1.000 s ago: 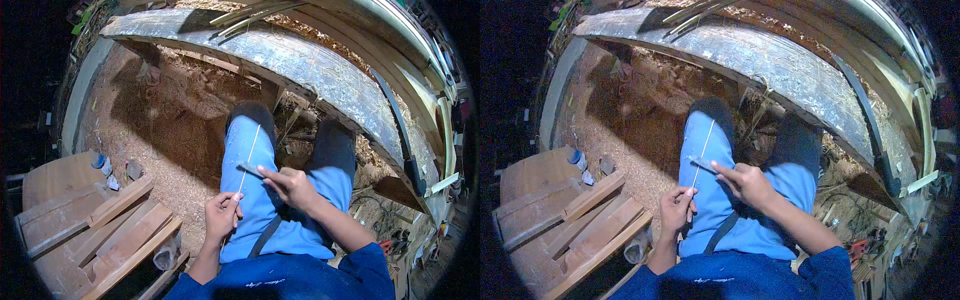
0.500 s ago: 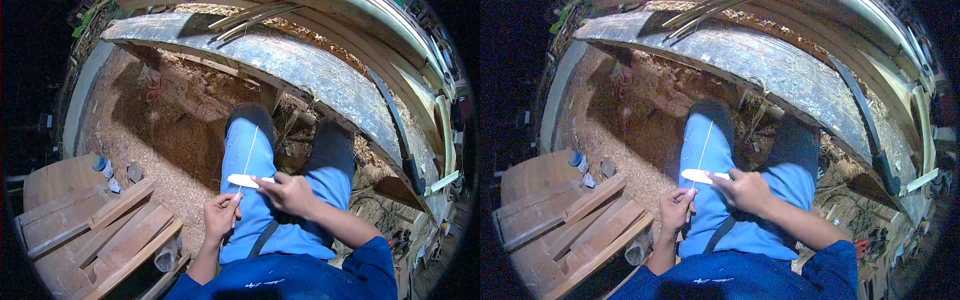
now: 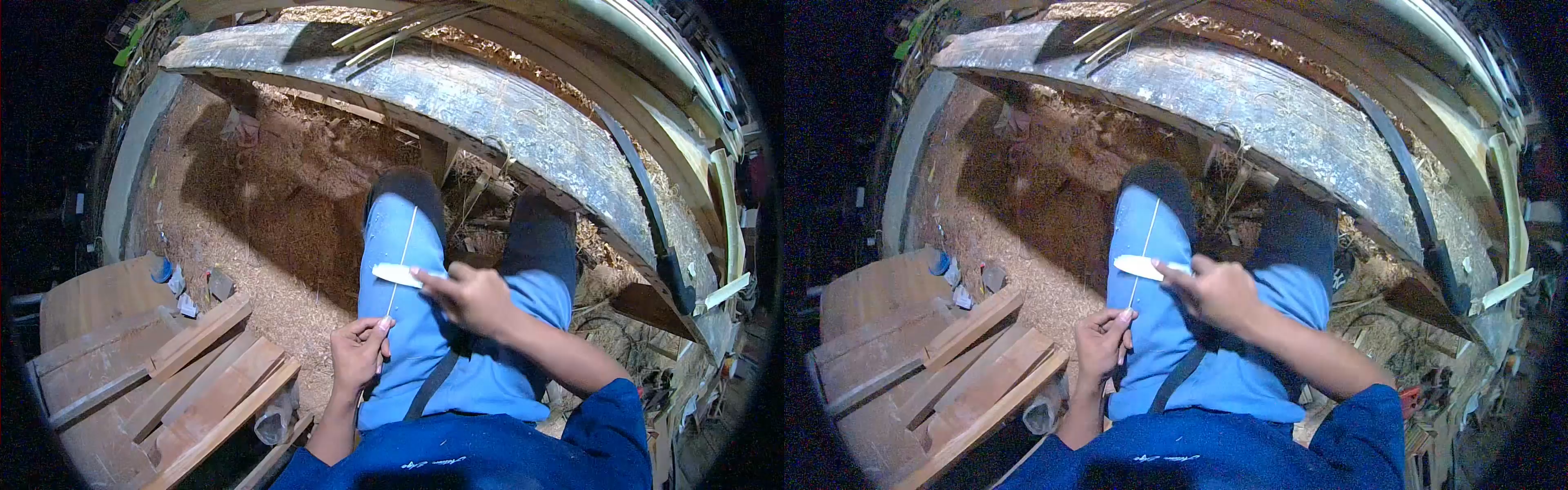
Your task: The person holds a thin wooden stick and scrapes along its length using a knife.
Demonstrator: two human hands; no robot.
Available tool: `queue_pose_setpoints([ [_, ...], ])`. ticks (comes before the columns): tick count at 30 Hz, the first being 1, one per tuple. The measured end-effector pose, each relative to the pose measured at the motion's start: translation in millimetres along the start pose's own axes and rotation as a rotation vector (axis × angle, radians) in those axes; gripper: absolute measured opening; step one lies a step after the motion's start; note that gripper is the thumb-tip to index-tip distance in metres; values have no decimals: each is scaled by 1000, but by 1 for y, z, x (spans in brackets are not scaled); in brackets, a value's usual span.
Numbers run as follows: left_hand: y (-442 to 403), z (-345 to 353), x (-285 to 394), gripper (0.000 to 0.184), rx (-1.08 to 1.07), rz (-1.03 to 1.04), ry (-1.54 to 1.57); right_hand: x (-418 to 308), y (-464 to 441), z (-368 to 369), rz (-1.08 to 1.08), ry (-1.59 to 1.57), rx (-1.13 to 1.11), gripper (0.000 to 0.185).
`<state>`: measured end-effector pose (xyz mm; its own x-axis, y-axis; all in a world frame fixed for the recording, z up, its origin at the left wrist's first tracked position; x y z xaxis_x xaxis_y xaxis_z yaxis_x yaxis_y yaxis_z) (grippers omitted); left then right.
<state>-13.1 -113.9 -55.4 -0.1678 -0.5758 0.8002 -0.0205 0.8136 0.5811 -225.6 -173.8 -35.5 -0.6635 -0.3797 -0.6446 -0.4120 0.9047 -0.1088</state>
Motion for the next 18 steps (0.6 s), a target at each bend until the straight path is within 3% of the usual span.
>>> queue_pose_setpoints([
  [1,0,-2,-1,23,15,-13,-4,-6,-1,-3,35,12,-42,36],
  [3,1,-2,0,23,3,-22,-7,50,-14,-10,156,-274,279,33],
  [4,2,-1,-1,23,-7,-29,-7,72,-22,-26,281,-346,381,23],
  [5,2,-1,-2,23,-5,-31,-6,105,-10,-19,720,-278,199,23],
  [7,1,-1,-1,25,-13,-20,19,79,-21,-44,424,-348,369,24],
  [9,1,-2,-1,26,-24,-35,27,53,-19,-39,212,-479,384,29],
  [11,-2,-1,0,28,-43,-49,35,33,-7,-19,188,-399,204,33],
  [18,-5,1,-3,29,-79,-53,-7,-34,20,-1,-39,-142,12,38],
])
Point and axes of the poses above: each hand's wrist, its own y-axis away from the middle knuckle, its own z-axis out of the palm, x = y × z, the point moved 9 cm from there along -y, towards the middle knuckle, and after that the axes turned 4 degrees about -y, right-handed, at the moved point
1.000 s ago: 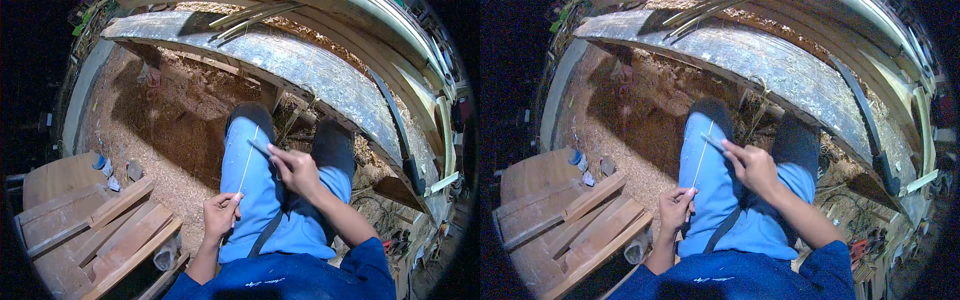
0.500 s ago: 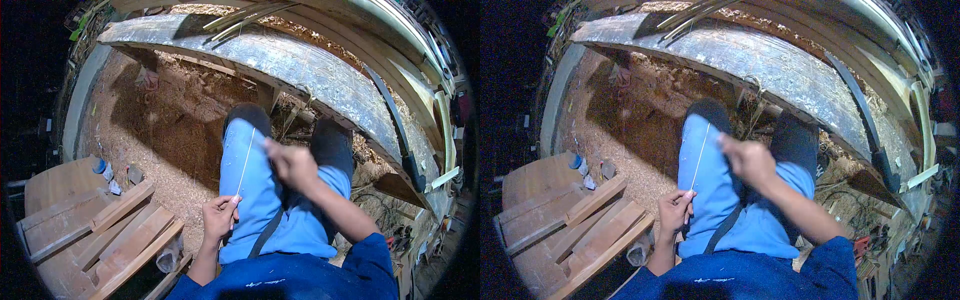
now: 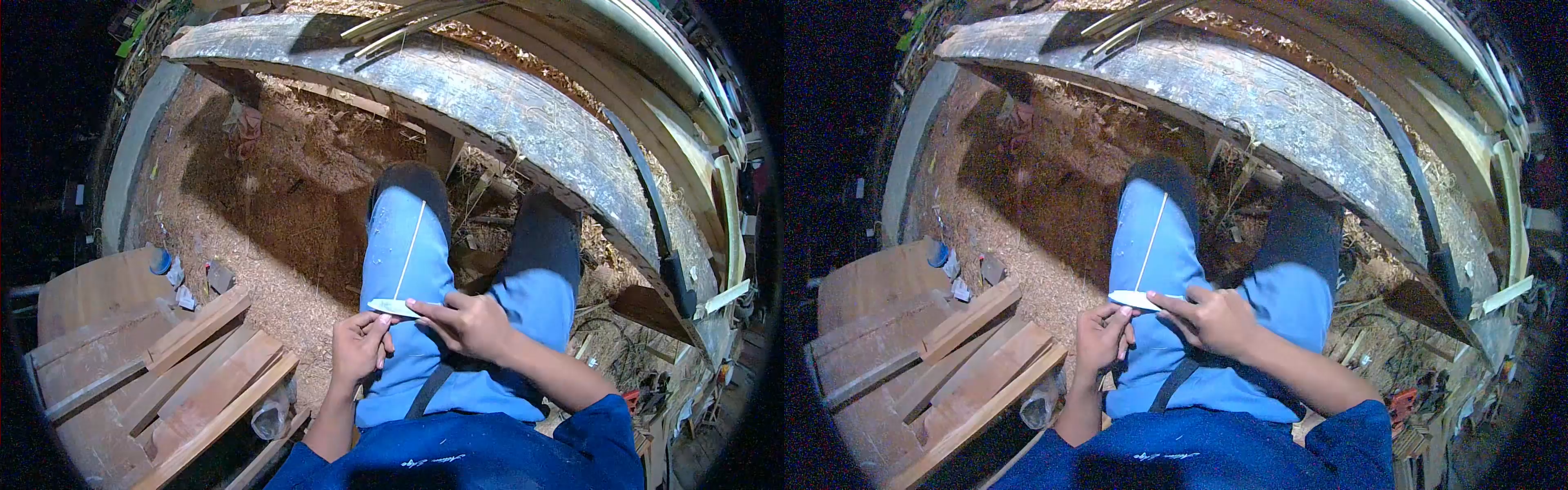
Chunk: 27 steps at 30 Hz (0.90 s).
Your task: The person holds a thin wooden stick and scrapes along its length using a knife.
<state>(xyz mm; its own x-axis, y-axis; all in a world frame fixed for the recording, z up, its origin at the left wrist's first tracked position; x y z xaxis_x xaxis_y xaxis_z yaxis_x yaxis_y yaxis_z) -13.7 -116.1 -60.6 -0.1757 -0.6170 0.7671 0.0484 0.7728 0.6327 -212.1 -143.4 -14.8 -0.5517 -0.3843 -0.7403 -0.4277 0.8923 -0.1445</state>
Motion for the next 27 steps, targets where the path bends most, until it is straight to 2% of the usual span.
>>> queue_pose_setpoints([
  [1,0,0,1,29,-8,15,7,0,1,2,8,16,-25,38],
  [4,2,0,0,28,6,-19,8,49,-10,-21,216,-29,174,31],
  [7,1,-2,-2,26,35,-10,-7,33,-11,-18,124,82,99,40],
  [8,2,-1,-2,26,33,-7,-10,19,-5,-9,25,92,43,43],
  [9,3,-1,-1,24,43,4,-5,11,-1,1,19,87,-49,45],
  [11,3,-2,2,23,56,14,-4,20,-2,-3,40,76,-17,45],
  [13,7,-1,5,21,76,22,-11,54,-18,-22,127,-11,222,46],
  [15,8,1,3,20,88,24,6,49,-15,-29,194,84,218,44],
  [17,7,1,3,20,86,36,12,19,-6,-4,11,96,-34,38],
  [19,6,-1,3,24,109,40,-3,15,-10,-5,21,111,-35,36],
  [21,7,1,5,24,111,34,-8,52,-22,-28,163,39,284,39],
  [23,8,2,2,24,119,24,-10,49,-23,-34,179,84,253,38],
  [25,6,0,1,24,117,18,7,17,-18,-20,77,157,78,32],
  [27,6,-1,2,24,112,30,-12,25,-21,-16,100,154,36,31],
])
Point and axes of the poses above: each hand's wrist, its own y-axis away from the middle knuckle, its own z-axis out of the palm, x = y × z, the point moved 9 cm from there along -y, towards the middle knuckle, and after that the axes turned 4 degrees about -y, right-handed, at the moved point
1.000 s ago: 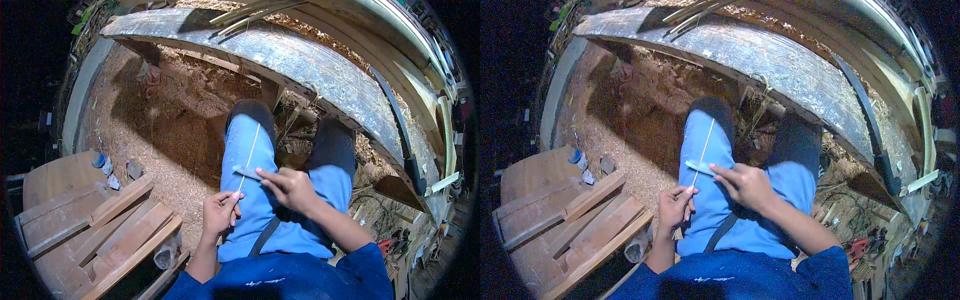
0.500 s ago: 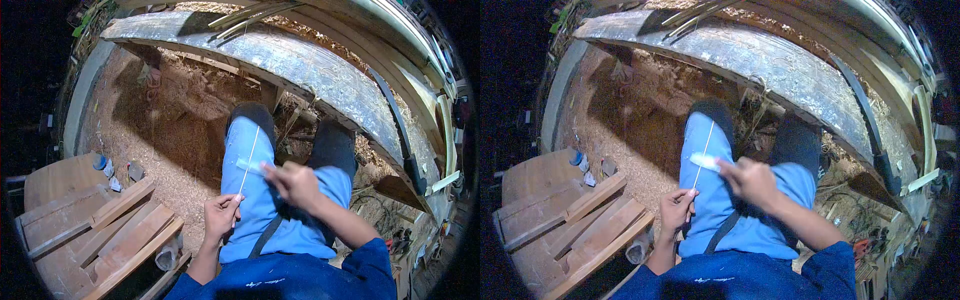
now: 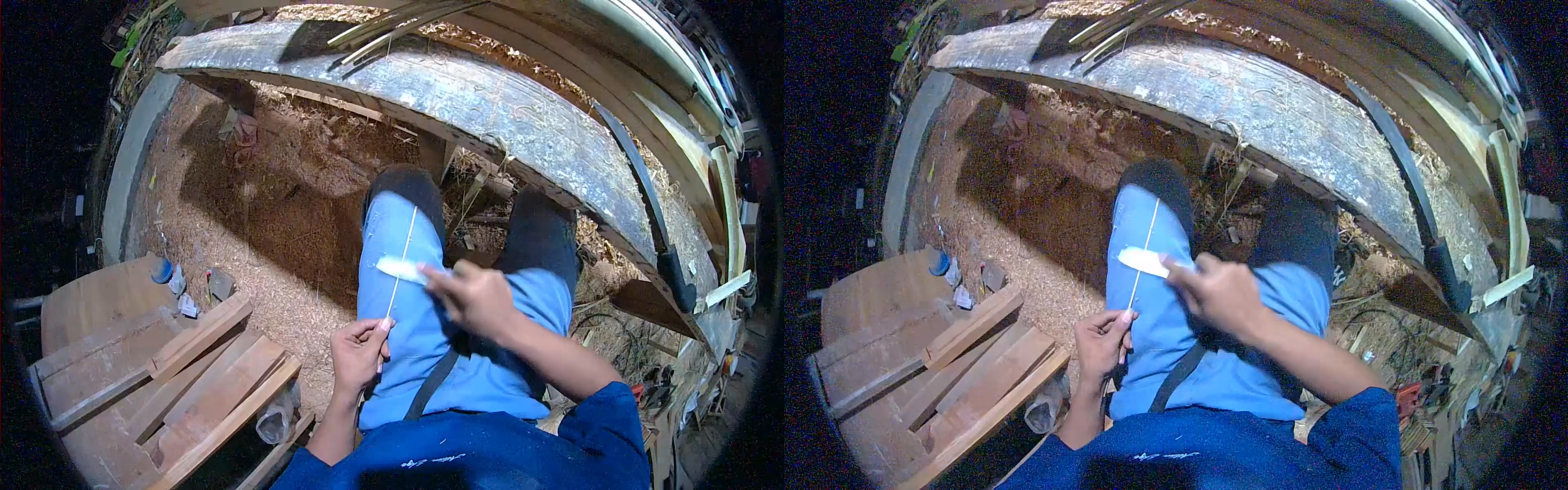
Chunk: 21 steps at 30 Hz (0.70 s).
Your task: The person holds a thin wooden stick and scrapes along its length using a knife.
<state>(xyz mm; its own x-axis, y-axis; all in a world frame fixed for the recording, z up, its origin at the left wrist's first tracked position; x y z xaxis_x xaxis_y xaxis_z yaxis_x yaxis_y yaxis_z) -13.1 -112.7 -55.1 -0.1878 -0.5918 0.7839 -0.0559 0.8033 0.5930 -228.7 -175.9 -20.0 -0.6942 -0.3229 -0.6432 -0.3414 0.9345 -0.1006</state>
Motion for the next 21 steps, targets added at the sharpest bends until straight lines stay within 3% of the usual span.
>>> queue_pose_setpoints([
  [2,1,-1,1,25,4,8,-9,45,-11,-16,185,-95,255,34],
  [6,1,0,-1,25,-4,7,-1,0,4,8,-43,11,10,39],
  [7,1,0,0,25,-5,26,9,5,4,9,-52,-5,47,40],
  [8,2,-1,1,25,-7,26,8,26,1,7,-18,-48,189,42],
  [10,2,0,2,25,-9,28,-2,50,-16,-12,139,-52,263,39],
  [14,-1,0,-1,25,-14,10,10,17,0,7,32,41,59,37],
  [15,1,-1,-3,25,-18,27,13,46,-5,2,72,-10,231,30],
  [16,2,-1,-3,24,-20,44,20,75,-14,-10,315,-214,242,21],
  [18,4,-1,-4,24,-9,30,18,92,-22,-25,395,-207,354,17],
  [21,4,-3,-6,24,-1,13,13,61,-15,-21,333,-121,295,24],
])
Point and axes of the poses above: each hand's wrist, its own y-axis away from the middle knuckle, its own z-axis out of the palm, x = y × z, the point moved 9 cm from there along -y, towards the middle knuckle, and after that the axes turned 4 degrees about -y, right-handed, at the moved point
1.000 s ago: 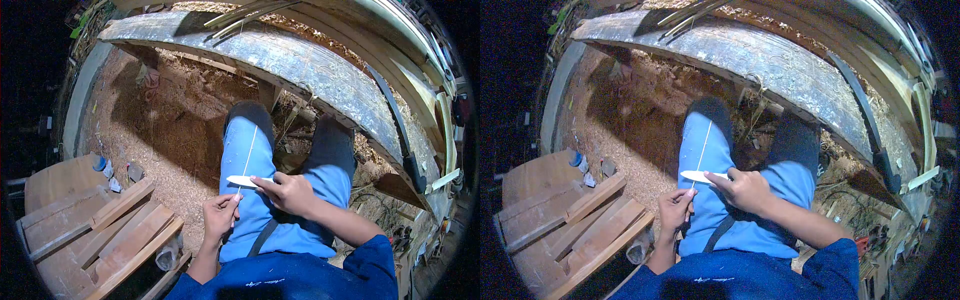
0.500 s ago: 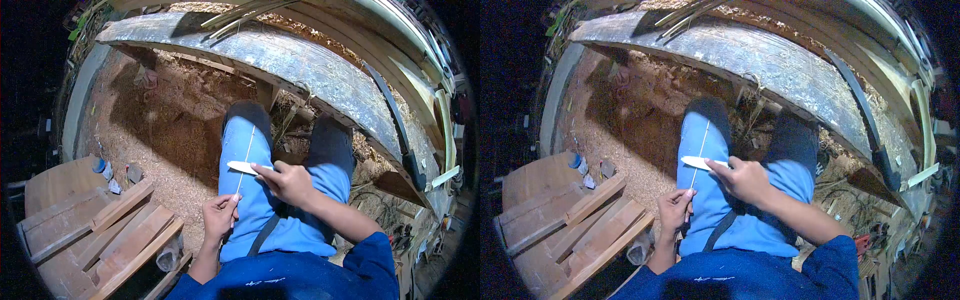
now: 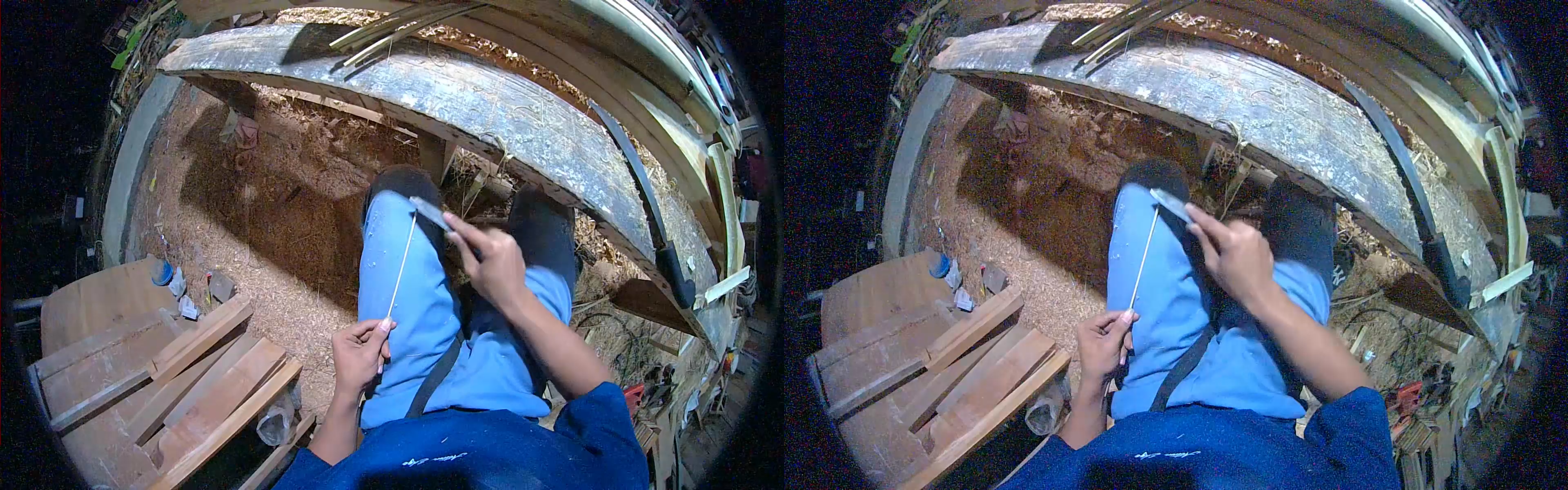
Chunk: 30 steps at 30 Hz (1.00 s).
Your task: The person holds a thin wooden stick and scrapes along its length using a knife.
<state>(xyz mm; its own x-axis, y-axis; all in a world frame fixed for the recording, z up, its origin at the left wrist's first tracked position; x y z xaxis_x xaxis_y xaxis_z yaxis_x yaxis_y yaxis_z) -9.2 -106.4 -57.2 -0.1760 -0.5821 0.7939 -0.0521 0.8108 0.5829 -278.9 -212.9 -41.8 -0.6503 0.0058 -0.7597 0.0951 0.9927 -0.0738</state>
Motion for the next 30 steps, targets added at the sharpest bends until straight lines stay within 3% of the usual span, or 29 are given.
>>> queue_pose_setpoints([
  [3,-2,1,2,24,-5,-3,11,-19,18,9,-149,-16,-90,35],
  [7,-2,0,-2,23,-26,-47,20,-43,42,21,-319,-37,-195,34],
  [9,-1,0,0,21,-29,-58,25,-37,35,15,-241,-39,-165,29],
  [11,1,2,2,20,-37,-66,34,-1,8,8,81,-147,-134,24],
  [13,1,1,1,19,-15,-90,26,27,-6,5,175,-200,-38,26],
  [18,0,-2,0,21,-7,-72,45,-2,5,-2,-17,-399,6,30],
  [22,-3,-1,7,20,34,-32,88,-24,28,11,-113,-451,-215,43],
  [25,-7,5,22,19,26,23,93,-35,41,22,-215,-410,-242,36],
  [30,-22,18,37,20,10,52,80,-40,50,29,-177,-362,-377,36],
])
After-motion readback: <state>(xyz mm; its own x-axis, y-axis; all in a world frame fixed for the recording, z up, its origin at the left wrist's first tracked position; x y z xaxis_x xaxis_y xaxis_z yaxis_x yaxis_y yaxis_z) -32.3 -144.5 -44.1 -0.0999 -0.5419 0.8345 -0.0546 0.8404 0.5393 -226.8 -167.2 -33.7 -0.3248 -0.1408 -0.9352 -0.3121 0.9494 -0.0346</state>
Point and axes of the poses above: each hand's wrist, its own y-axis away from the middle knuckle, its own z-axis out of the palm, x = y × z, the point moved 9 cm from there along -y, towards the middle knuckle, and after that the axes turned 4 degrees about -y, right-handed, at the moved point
